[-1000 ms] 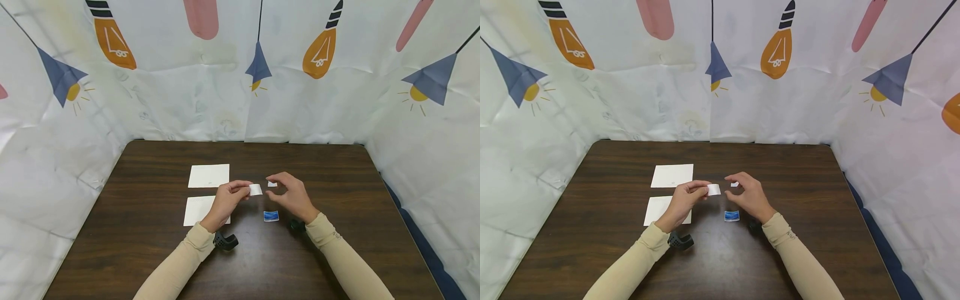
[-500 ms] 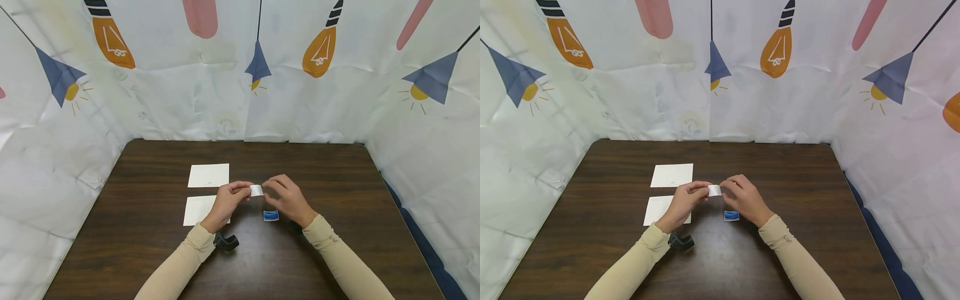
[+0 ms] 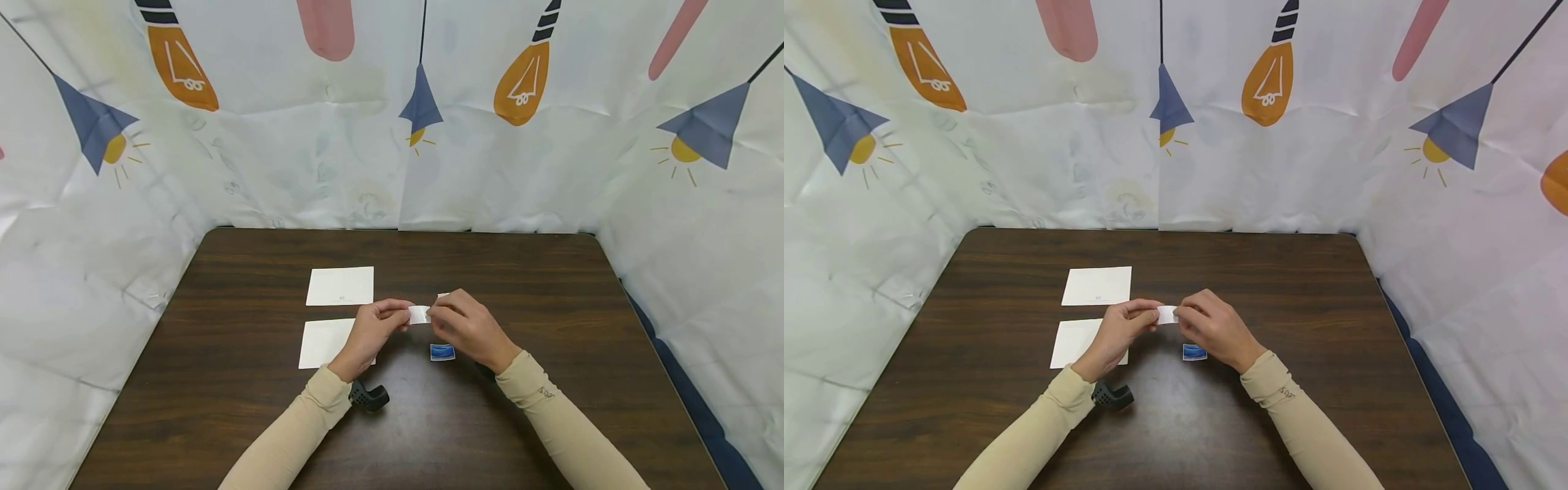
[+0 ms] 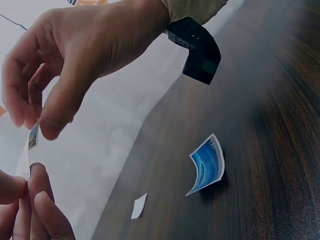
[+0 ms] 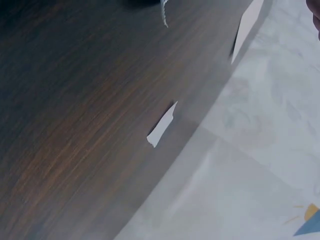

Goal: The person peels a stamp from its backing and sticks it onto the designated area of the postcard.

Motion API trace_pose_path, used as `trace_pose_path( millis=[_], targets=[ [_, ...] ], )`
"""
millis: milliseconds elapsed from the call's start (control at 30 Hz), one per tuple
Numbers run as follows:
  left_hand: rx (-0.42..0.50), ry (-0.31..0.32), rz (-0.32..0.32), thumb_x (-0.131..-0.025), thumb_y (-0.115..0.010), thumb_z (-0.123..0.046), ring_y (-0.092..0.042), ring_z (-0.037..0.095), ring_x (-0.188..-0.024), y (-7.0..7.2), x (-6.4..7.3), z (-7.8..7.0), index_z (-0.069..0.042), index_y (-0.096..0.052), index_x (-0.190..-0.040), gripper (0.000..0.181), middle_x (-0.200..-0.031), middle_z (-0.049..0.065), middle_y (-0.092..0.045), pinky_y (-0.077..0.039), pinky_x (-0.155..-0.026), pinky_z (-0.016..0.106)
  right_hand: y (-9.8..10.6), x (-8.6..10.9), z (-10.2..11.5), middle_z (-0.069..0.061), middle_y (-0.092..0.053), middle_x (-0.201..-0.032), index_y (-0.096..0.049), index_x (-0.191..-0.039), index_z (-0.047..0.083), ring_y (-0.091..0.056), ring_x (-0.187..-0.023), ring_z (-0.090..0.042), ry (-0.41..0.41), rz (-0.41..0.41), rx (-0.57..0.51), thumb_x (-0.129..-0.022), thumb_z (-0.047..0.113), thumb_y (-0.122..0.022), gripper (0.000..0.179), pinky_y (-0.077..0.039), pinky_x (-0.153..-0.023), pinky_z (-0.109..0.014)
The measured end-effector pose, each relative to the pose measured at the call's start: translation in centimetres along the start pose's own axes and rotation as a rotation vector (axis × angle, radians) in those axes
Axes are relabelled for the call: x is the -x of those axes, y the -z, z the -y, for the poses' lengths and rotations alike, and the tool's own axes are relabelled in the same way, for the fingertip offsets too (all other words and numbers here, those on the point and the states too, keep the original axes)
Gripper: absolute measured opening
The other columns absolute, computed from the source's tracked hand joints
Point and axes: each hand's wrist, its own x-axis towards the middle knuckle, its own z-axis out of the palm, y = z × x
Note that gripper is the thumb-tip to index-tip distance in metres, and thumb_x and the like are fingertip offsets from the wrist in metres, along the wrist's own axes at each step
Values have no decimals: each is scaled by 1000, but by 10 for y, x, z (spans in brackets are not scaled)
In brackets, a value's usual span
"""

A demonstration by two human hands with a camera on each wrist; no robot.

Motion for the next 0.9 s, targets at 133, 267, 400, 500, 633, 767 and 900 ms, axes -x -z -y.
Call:
trace_pose_path(
  millis=[133, 267, 400, 500, 633, 767, 900],
  targets=[
    [-19, 1, 6, -97, -71, -11, -71, 12, -85, 1, 1, 0, -1, -75, -117, 22, -112, 13, -78, -62, -80, 20, 1, 1, -1, -4, -66, -101, -74, -98, 9, -61, -90, -15, 33, 9, -8, -81, -1, -80, 21, -58, -74, -27],
    [-32, -1, 14, -97, -72, -12, -70, 14, -86, 2, 1, 0, -1, -75, -117, 23, -110, 12, -78, -62, -80, 20, 2, 1, -1, -4, -67, -102, -76, -99, 10, -61, -90, -15, 58, 31, -14, -79, -1, -83, 24, -58, -74, -26],
    [-53, -2, 24, -97, -72, -14, -70, 16, -87, 3, 2, 0, -3, -76, -117, 23, -107, 10, -78, -61, -80, 21, 3, 0, -1, -4, -70, -102, -77, -99, 10, -62, -90, -16, 91, 53, 3, -75, 0, -88, 28, -59, -76, -27],
    [-74, -5, 33, -97, -72, -14, -70, 15, -87, 3, 2, -1, -4, -76, -117, 23, -106, 9, -78, -61, -80, 22, 4, -1, -1, -3, -72, -100, -77, -99, 10, -63, -90, -17, 116, 65, 19, -74, 2, -89, 29, -60, -78, -27],
    [-102, -13, 45, -97, -72, -15, -70, 14, -88, 4, 3, -2, -5, -76, -118, 24, -104, 7, -78, -62, -82, 25, 4, -3, -1, -2, -74, -98, -76, -98, 9, -64, -91, -16, 142, 79, 26, -77, 0, -85, 25, -59, -80, -27],
    [-130, -17, 50, -97, -71, -16, -70, 12, -88, 5, 4, -2, -6, -76, -118, 24, -99, 5, -78, -62, -83, 26, 3, -4, 0, -1, -73, -96, -74, -97, 9, -64, -90, -16, 156, 92, 32, -80, -1, -80, 20, -59, -80, -26],
    [-148, -23, 53, -97, -71, -17, -72, 19, -92, 7, 4, -2, -4, -75, -120, 26, -100, 6, -78, -63, -85, 29, 1, -5, 0, -2, -71, -95, -74, -97, 9, -62, -86, -15, 152, 88, 27, -80, 0, -82, 22, -59, -77, -25]
  ],
)
